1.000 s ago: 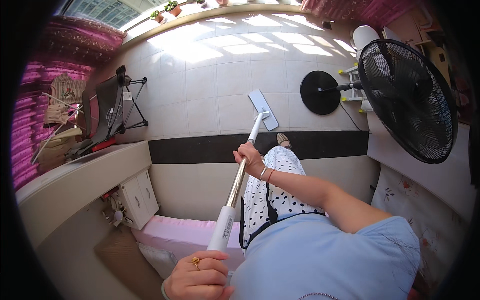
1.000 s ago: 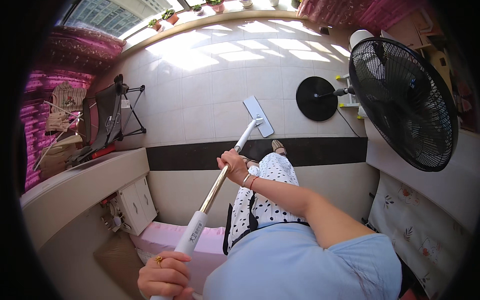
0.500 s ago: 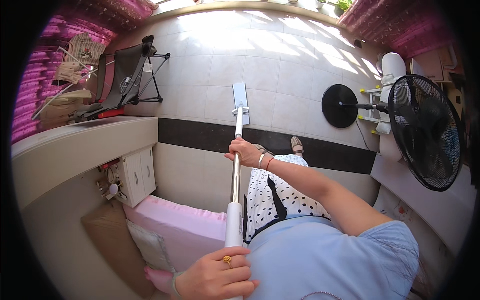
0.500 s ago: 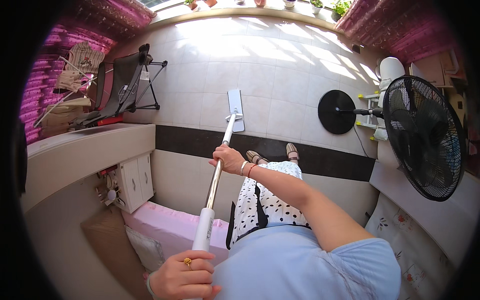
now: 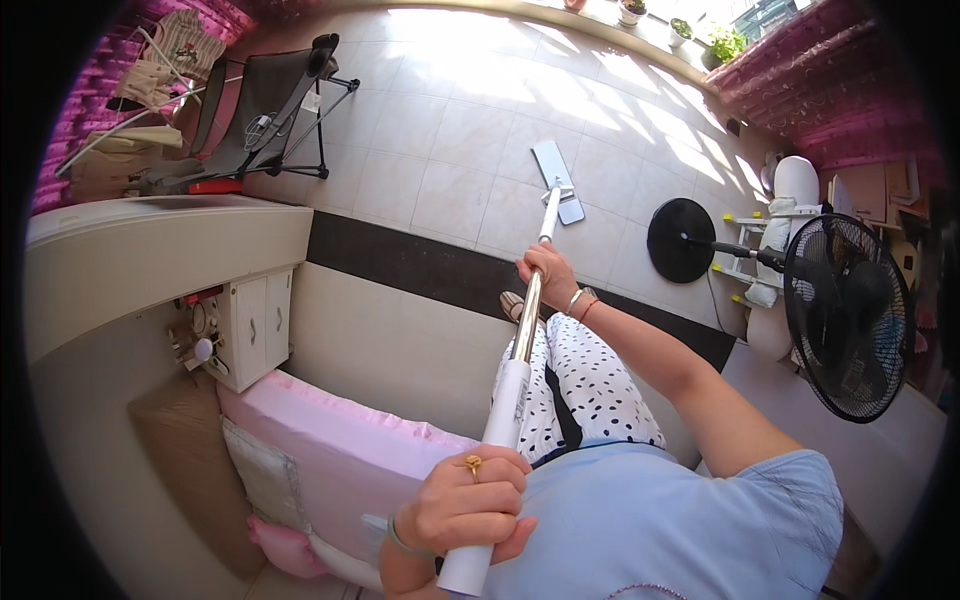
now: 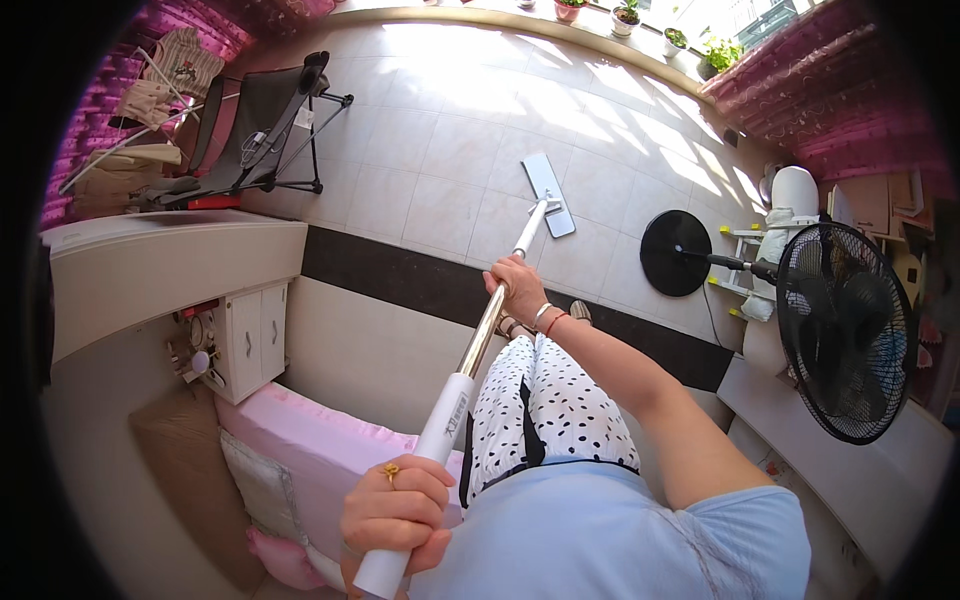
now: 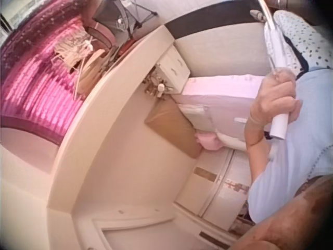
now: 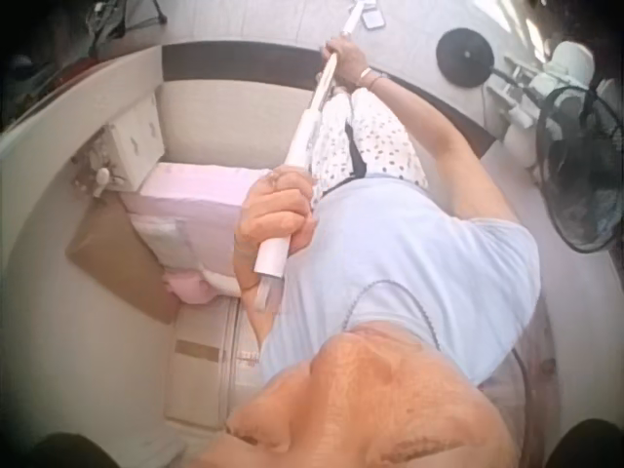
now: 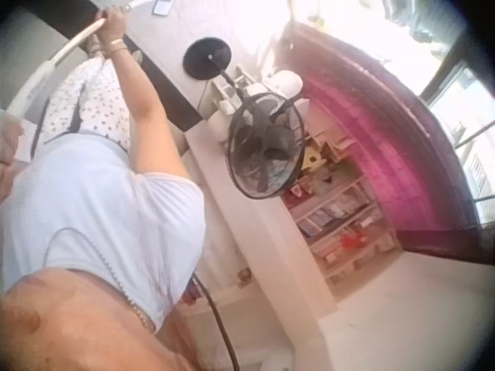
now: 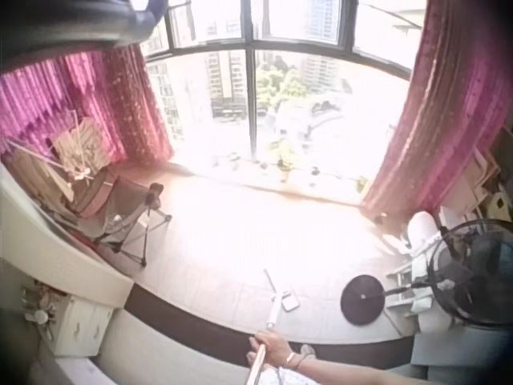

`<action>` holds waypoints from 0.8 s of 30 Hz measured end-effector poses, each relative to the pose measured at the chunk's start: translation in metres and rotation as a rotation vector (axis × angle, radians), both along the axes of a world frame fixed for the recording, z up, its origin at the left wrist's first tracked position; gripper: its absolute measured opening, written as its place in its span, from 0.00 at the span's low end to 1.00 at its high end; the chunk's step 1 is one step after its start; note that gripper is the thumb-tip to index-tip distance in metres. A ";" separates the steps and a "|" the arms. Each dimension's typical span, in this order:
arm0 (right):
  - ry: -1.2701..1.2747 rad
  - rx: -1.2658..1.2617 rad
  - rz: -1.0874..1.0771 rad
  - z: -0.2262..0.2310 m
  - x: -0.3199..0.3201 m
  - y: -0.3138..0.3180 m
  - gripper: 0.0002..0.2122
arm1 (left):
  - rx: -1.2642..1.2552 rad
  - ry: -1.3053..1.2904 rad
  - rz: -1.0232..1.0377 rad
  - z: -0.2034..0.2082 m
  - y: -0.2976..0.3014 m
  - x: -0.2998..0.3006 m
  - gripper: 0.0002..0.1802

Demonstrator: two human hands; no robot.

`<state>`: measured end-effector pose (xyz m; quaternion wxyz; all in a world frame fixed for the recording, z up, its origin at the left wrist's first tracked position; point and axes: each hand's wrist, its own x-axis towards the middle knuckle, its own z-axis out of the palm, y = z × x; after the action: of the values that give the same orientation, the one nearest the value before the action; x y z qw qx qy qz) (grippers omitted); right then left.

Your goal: The person mops the tiled floor of a bedroom using a flat mop. They systematically clean the area near a large window, around a bed with pink bedding, and past a standing fan and clothes rack. The person moves the mop back and forth to cover the floor surface.

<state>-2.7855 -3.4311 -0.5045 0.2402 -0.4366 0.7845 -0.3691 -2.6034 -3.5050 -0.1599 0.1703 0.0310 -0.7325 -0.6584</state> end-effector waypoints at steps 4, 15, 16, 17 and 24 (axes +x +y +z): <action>-0.007 -0.028 0.074 -0.008 0.027 -0.030 0.11 | 0.042 -0.022 0.252 -0.007 -0.008 0.039 0.13; -0.088 0.117 0.758 0.012 0.120 -0.083 0.06 | -0.095 -0.059 0.824 0.013 0.049 0.113 0.17; -0.031 0.144 0.808 0.016 0.127 -0.085 0.08 | -0.120 -0.058 0.877 0.012 0.058 0.119 0.16; 0.048 0.116 0.833 0.019 0.135 -0.088 0.08 | -0.142 -0.072 0.957 0.013 0.069 0.118 0.16; -0.135 -0.049 0.729 -0.001 0.154 -0.054 0.09 | -0.157 -0.044 1.509 -0.019 0.139 0.112 0.12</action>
<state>-2.6320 -3.4854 -0.5055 0.3964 -0.6678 0.5507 -0.3059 -2.4915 -3.3656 -0.1789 0.5615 0.5247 -0.5606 -0.3084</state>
